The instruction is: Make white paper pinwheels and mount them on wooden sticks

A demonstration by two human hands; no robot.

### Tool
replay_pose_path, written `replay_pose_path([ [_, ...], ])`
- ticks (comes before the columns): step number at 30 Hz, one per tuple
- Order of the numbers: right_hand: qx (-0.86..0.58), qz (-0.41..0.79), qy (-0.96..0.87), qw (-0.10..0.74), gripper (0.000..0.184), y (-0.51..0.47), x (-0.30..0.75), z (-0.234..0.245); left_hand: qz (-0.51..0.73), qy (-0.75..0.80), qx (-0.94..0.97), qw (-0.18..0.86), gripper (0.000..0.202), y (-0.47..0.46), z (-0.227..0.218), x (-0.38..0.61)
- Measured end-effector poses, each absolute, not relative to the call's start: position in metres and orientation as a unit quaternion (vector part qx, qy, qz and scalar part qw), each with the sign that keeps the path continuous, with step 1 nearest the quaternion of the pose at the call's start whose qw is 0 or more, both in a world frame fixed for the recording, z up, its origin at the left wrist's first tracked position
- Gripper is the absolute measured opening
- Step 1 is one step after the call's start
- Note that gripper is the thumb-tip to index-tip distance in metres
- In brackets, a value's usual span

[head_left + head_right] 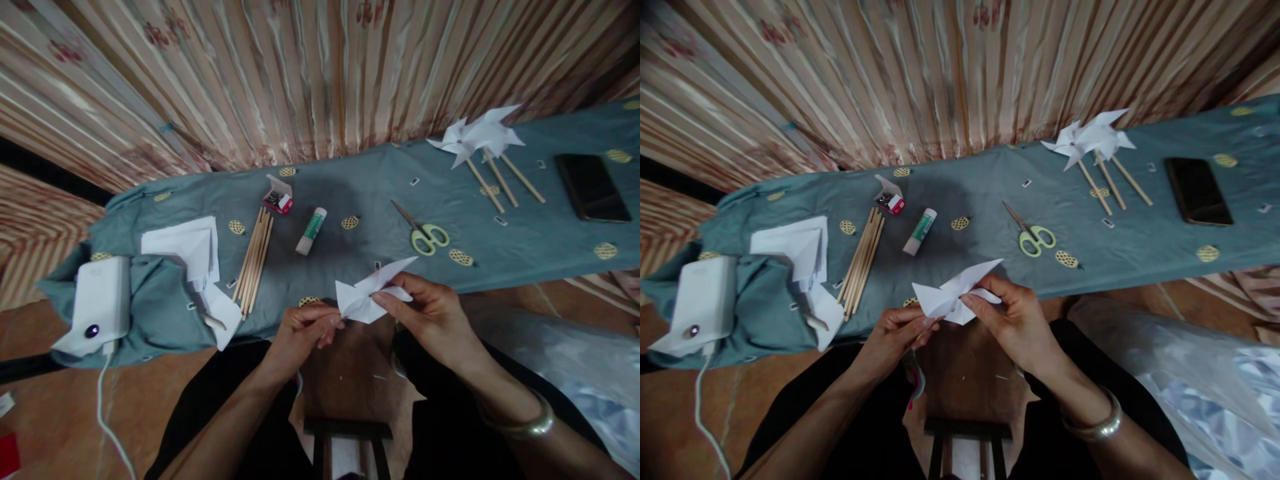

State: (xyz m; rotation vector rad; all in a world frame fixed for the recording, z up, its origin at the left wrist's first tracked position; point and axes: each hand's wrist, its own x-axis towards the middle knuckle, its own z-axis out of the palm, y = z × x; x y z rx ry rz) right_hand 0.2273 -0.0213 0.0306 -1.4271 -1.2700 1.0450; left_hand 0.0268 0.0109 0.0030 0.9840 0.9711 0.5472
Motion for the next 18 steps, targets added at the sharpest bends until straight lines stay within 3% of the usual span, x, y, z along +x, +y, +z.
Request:
replay_pose_path([
  [6,-0.551,0.512,-0.452,0.480,0.019,-0.015,0.226,0.025,0.263,0.445,0.472,0.714,0.031,0.008,0.004,0.024],
  [18,-0.539,0.549,-0.404,0.496,0.021,-0.011,0.216,0.022,0.309,0.444,0.488,0.685,0.024,0.004,0.000,0.020],
])
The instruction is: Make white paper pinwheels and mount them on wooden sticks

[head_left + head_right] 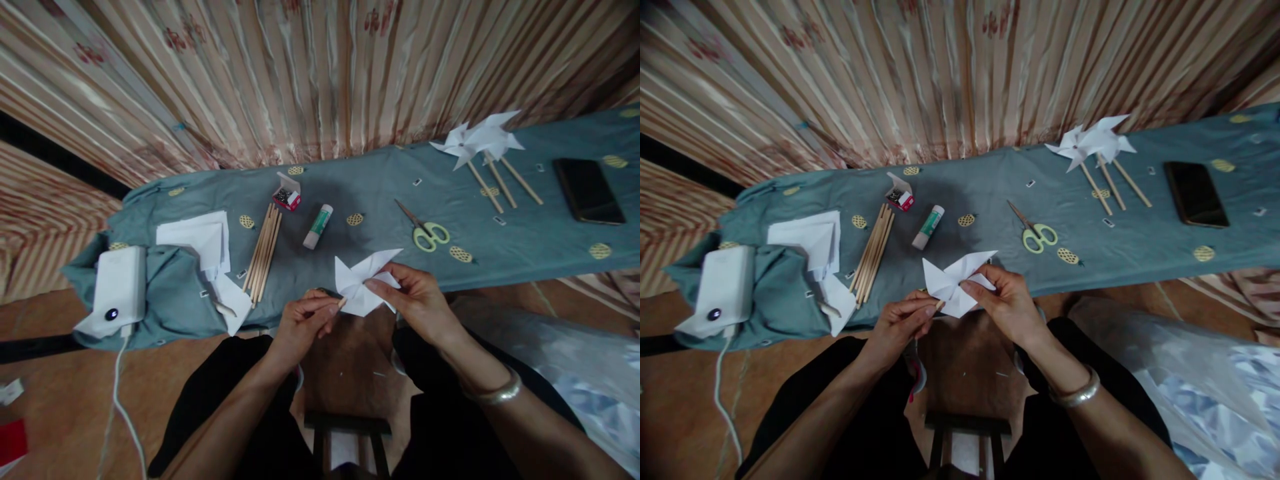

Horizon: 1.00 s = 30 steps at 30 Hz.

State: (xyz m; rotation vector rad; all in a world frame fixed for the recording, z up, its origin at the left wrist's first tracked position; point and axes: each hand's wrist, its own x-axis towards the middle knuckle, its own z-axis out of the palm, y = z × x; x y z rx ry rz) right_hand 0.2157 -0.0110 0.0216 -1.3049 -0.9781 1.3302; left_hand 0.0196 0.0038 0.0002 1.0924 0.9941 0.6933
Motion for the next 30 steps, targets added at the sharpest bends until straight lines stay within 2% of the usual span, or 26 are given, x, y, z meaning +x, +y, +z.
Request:
replay_pose_path([
  [13,-0.564,0.546,-0.392,0.480,0.028,-0.012,0.216,0.019,0.321,0.449,0.468,0.691,0.022,0.004,0.000,0.018],
  [21,-0.562,0.546,-0.395,0.479,0.029,-0.011,0.218,0.015,0.306,0.438,0.429,0.729,0.027,0.002,-0.003,0.024],
  [30,-0.582,0.576,-0.410,0.402,0.033,-0.004,0.229,0.003,0.278,0.451,0.286,0.798,0.036,-0.016,-0.005,0.037],
])
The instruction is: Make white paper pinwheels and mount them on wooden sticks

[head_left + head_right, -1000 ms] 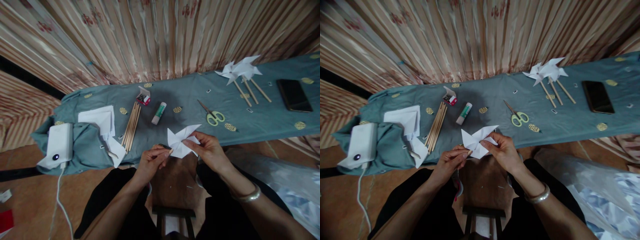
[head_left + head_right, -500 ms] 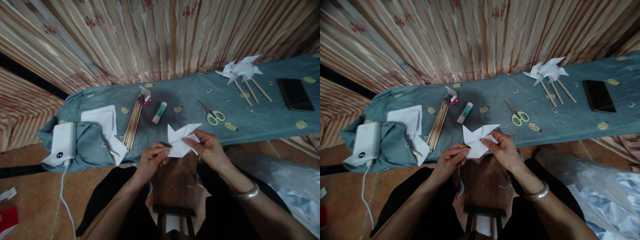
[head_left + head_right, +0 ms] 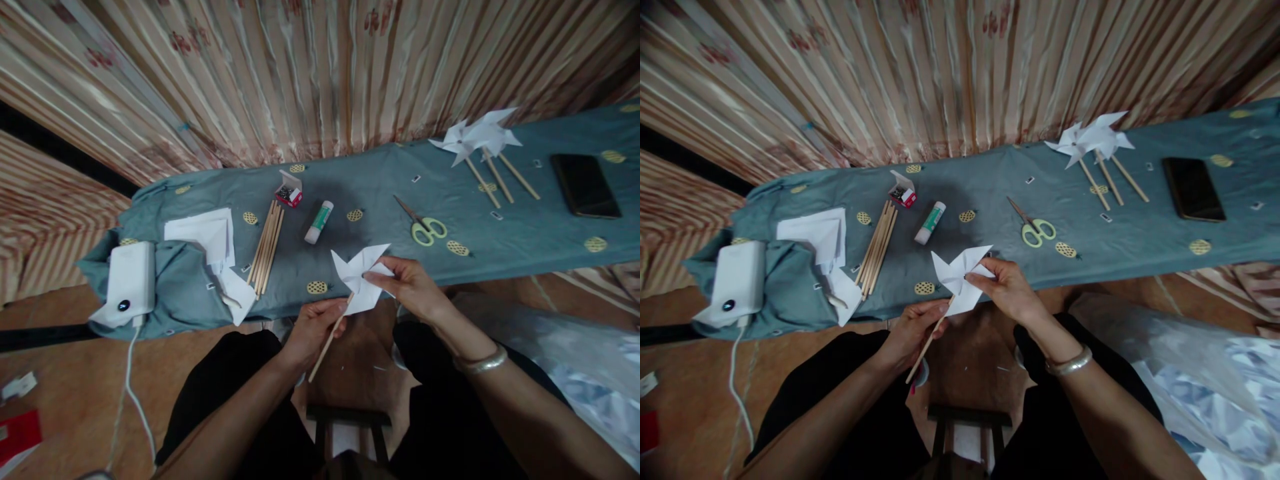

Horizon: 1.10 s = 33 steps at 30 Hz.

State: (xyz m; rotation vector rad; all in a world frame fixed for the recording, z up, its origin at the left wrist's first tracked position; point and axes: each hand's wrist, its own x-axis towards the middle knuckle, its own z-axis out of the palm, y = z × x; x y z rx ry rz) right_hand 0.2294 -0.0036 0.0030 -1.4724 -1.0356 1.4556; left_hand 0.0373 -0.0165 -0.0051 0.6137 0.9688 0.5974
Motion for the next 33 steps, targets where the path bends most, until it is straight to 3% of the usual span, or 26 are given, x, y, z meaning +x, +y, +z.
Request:
replay_pose_path([
  [6,-0.582,0.573,-0.475,0.327,0.028,0.005,0.236,0.000,0.266,0.462,0.244,0.810,0.038,-0.022,-0.015,0.040],
  [13,-0.648,0.441,-0.587,0.204,0.018,0.007,0.240,0.000,0.259,0.470,0.223,0.814,0.039,-0.026,-0.027,0.041],
  [23,-0.710,0.313,-0.623,0.099,0.011,0.009,0.231,0.021,0.263,0.482,0.208,0.809,0.044,-0.028,-0.033,0.047],
  [28,-0.710,0.300,-0.632,0.078,0.009,0.011,0.234,0.021,0.261,0.484,0.206,0.809,0.043,-0.027,-0.032,0.047],
  [33,-0.688,0.325,-0.639,0.112,0.006,0.014,0.239,0.014,0.265,0.481,0.199,0.812,0.044,-0.027,-0.032,0.048],
])
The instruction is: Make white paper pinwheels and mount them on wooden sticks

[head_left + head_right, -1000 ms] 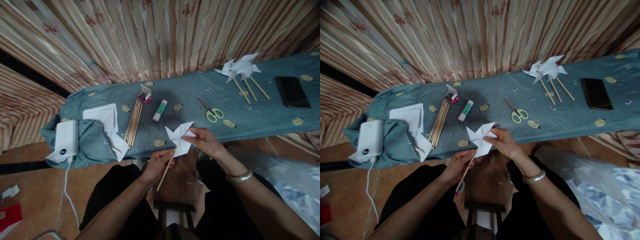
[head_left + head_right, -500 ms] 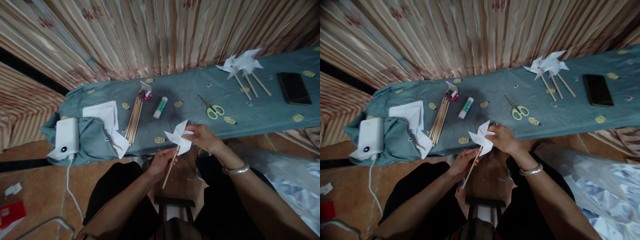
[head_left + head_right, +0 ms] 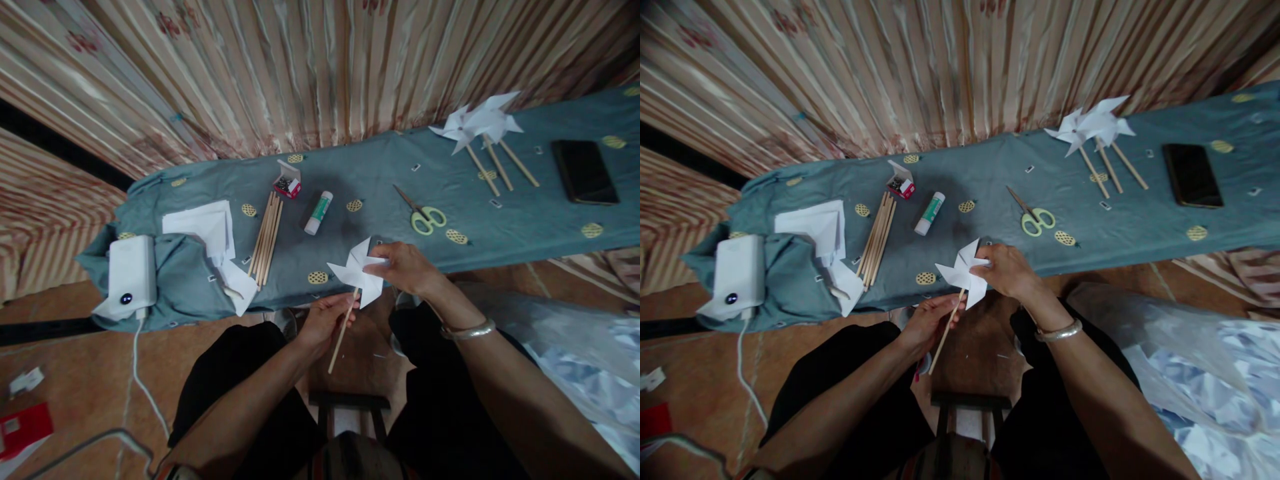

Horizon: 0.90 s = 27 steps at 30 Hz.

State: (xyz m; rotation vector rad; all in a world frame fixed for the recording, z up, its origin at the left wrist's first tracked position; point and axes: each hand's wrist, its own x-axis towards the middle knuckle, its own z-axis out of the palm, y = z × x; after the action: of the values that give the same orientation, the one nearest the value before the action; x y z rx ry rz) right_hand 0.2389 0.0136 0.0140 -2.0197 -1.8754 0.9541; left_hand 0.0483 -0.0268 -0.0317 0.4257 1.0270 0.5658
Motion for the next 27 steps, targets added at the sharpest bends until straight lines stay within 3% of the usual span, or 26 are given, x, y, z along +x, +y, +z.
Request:
replay_pose_path([
  [27,-0.671,0.380,-0.619,0.149,0.012,0.018,0.246,0.001,0.272,0.450,0.260,0.810,0.038,-0.023,-0.029,0.050],
])
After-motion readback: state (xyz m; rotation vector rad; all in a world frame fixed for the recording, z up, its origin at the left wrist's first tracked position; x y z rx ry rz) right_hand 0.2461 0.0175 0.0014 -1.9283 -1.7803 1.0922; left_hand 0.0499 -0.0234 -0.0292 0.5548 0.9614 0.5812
